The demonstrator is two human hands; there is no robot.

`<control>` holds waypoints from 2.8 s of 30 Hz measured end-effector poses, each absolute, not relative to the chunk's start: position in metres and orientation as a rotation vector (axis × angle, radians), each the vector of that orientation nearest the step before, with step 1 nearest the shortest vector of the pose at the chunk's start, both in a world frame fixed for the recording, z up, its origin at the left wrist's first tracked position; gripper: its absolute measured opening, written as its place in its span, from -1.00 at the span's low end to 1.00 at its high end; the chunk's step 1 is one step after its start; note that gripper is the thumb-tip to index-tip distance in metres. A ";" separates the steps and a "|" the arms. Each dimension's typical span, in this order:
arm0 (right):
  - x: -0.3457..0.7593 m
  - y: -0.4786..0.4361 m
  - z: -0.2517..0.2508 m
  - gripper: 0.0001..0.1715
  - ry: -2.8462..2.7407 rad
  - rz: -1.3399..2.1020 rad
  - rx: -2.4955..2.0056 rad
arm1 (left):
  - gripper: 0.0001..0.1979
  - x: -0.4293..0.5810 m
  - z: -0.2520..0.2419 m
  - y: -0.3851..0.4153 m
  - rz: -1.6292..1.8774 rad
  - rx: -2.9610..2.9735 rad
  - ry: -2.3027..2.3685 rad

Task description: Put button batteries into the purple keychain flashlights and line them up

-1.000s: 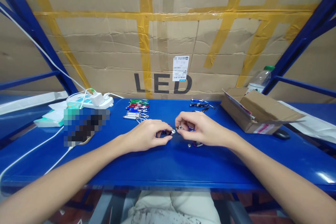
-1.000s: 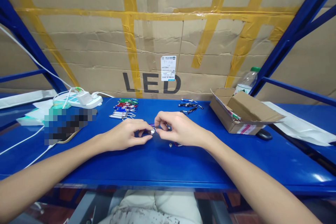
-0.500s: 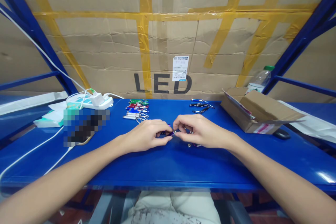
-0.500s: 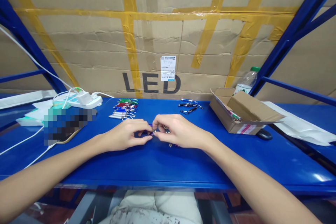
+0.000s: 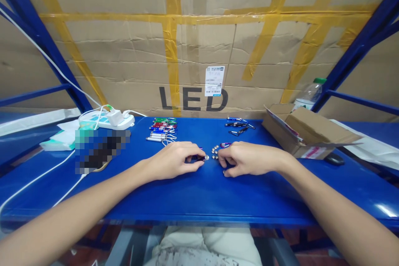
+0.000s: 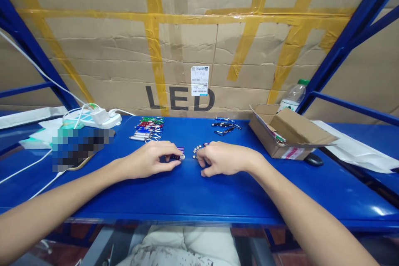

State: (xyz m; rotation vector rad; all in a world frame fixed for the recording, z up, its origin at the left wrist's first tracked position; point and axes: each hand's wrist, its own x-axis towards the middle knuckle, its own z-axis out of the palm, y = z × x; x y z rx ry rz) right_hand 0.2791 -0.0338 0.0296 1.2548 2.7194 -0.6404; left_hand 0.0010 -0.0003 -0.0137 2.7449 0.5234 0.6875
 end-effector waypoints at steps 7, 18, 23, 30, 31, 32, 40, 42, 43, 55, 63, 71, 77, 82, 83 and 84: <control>0.275 -0.035 0.026 -0.95 2.719 -0.663 1.206 | -0.80 0.001 -0.013 0.000 0.640 2.758 0.547; 0.268 -0.034 0.015 -0.87 2.847 -0.509 1.195 | -0.80 0.001 -0.013 0.000 0.622 2.756 0.557; 0.265 -0.033 0.009 -0.95 2.907 -0.529 1.135 | -0.80 0.001 -0.013 0.000 0.628 2.762 0.558; 0.260 -0.036 0.009 -0.94 2.929 -0.554 1.105 | -0.79 0.000 -0.013 0.001 0.628 2.775 0.550; 0.260 -0.036 0.009 -0.93 2.934 -0.554 1.103 | -0.79 0.000 -0.013 0.001 0.628 2.777 0.549; 0.260 -0.036 0.009 -0.92 2.941 -0.553 1.098 | -0.79 0.000 -0.013 0.001 0.627 2.778 0.548; 0.263 -0.035 0.005 -0.89 2.990 -0.509 1.059 | -0.80 0.000 -0.013 0.001 0.620 2.768 0.550; 0.263 -0.035 0.004 -0.87 2.996 -0.489 1.054 | -0.80 0.000 -0.013 0.001 0.621 2.767 0.550; 0.263 -0.035 0.003 -0.86 2.997 -0.483 1.053 | -0.80 0.000 -0.013 0.001 0.619 2.767 0.549; 0.263 -0.036 0.003 -0.82 2.987 -0.392 1.065 | -0.79 0.000 -0.014 0.001 0.604 2.762 0.560; 0.263 -0.038 0.011 -0.86 2.956 -0.415 1.119 | -0.79 0.000 -0.014 0.001 0.614 2.760 0.557; 0.267 -0.037 0.013 -0.88 2.934 -0.539 1.100 | -0.78 0.000 -0.014 0.001 0.618 2.763 0.548; 0.266 -0.037 0.012 -0.87 2.941 -0.498 1.099 | -0.79 0.001 -0.013 0.000 0.625 2.765 0.547; 0.266 -0.035 0.009 -0.84 2.958 -0.446 1.085 | -0.79 0.000 -0.013 0.001 0.610 2.768 0.558; 0.266 -0.035 0.008 -0.84 2.960 -0.440 1.081 | -0.79 0.000 -0.013 0.001 0.610 2.769 0.558; 0.266 -0.035 0.008 -0.84 2.960 -0.439 1.080 | -0.78 0.000 -0.013 0.001 0.610 2.769 0.559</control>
